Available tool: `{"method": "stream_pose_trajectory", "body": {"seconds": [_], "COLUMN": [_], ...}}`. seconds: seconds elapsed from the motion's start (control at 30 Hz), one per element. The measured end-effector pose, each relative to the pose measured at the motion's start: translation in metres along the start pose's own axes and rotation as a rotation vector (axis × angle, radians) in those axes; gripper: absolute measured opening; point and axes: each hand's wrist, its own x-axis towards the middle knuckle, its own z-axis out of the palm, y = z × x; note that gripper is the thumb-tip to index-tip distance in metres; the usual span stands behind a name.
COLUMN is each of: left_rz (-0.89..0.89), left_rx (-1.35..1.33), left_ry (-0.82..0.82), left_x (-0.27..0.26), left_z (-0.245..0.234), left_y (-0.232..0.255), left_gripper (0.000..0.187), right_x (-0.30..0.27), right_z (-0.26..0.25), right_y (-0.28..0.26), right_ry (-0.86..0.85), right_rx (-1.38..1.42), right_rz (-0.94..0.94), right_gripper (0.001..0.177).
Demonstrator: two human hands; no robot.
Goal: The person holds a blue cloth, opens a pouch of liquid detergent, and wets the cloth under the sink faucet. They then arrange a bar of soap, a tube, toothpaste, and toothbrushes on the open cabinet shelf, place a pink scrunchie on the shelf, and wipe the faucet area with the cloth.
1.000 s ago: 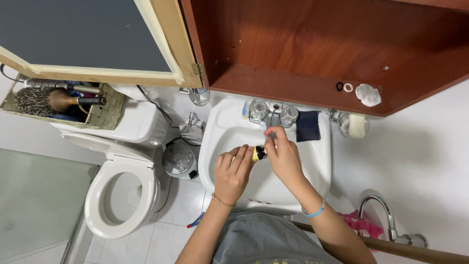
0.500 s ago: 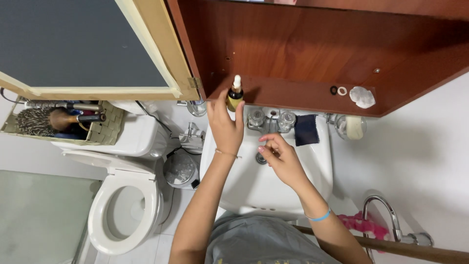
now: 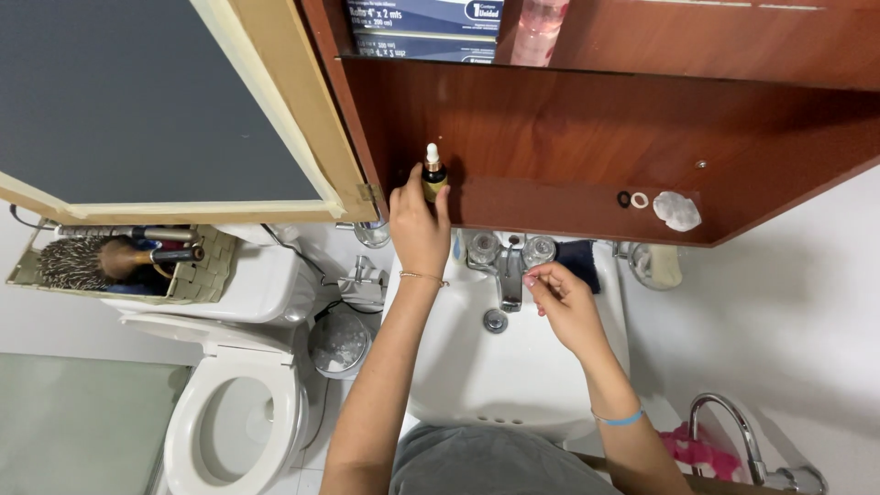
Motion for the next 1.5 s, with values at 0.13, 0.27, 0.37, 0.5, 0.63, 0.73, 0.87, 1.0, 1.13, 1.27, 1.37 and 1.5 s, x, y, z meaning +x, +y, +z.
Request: {"method": "stream_pose_trajectory", "body": {"seconds": [0.13, 0.27, 0.37, 0.5, 0.63, 0.73, 0.87, 1.0, 1.13, 1.27, 1.37, 1.5], "left_rz": [0.061, 0.059, 0.123, 0.21, 0.188, 0.188, 0.146, 0.14, 0.145, 0.139, 0.155, 0.12], "left_rx": [0.036, 0.023, 0.004, -0.039, -0.113, -0.16, -0.213, -0.255, -0.27, -0.262, -0.279, -0.361], "left_ry": [0.001, -0.008, 0.043, 0.011, -0.169, -0.264, -0.34, -0.381, -0.383, -0.398, -0.413, -0.526], "left_x": [-0.004, -0.011, -0.027, -0.079, -0.127, -0.153, -0.17, -0.174, -0.172, -0.17, -0.167, -0.171], "left_z": [0.006, 0.005, -0.007, -0.005, 0.005, 0.009, 0.011, 0.012, 0.014, 0.021, 0.029, 0.045], "left_y": [-0.01, -0.009, 0.01, 0.024, 0.031, 0.032, 0.038, 0.046, 0.05, 0.051, 0.058, 0.068], "left_gripper": [0.042, 0.048, 0.051, 0.045, 0.036, 0.026, 0.02, 0.018, 0.018, 0.016, 0.015, 0.021], "right_x": [-0.002, -0.015, -0.026, -0.041, -0.05, -0.048, -0.032, -0.007, 0.007, 0.01, 0.006, -0.005], "right_z": [-0.005, -0.013, -0.025, -0.044, -0.057, -0.076, -0.105, -0.132, -0.134, -0.137, -0.137, -0.129], "right_y": [0.006, 0.004, 0.012, 0.048, 0.058, 0.07, 0.078, 0.086, 0.069, 0.071, 0.079, 0.099], "right_ry": [0.034, 0.084, 0.141, 0.23, 0.333, 0.505, 0.734, 0.769, 0.705, 0.695, 0.773, 0.905], "right_rx": [0.018, -0.007, -0.038, -0.055, -0.118, -0.288, -0.682, -0.919, -1.085, -1.043, -0.869, -0.372], "right_rz": [0.024, 0.038, 0.052, 0.099, 0.1, 0.004, -0.194, -0.239, -0.316, -0.288, -0.316, -0.224], "right_gripper": [0.011, 0.012, 0.012, 0.012, 0.013, 0.016, 0.025, 0.039, 0.042, 0.022, 0.017, 0.016]}}
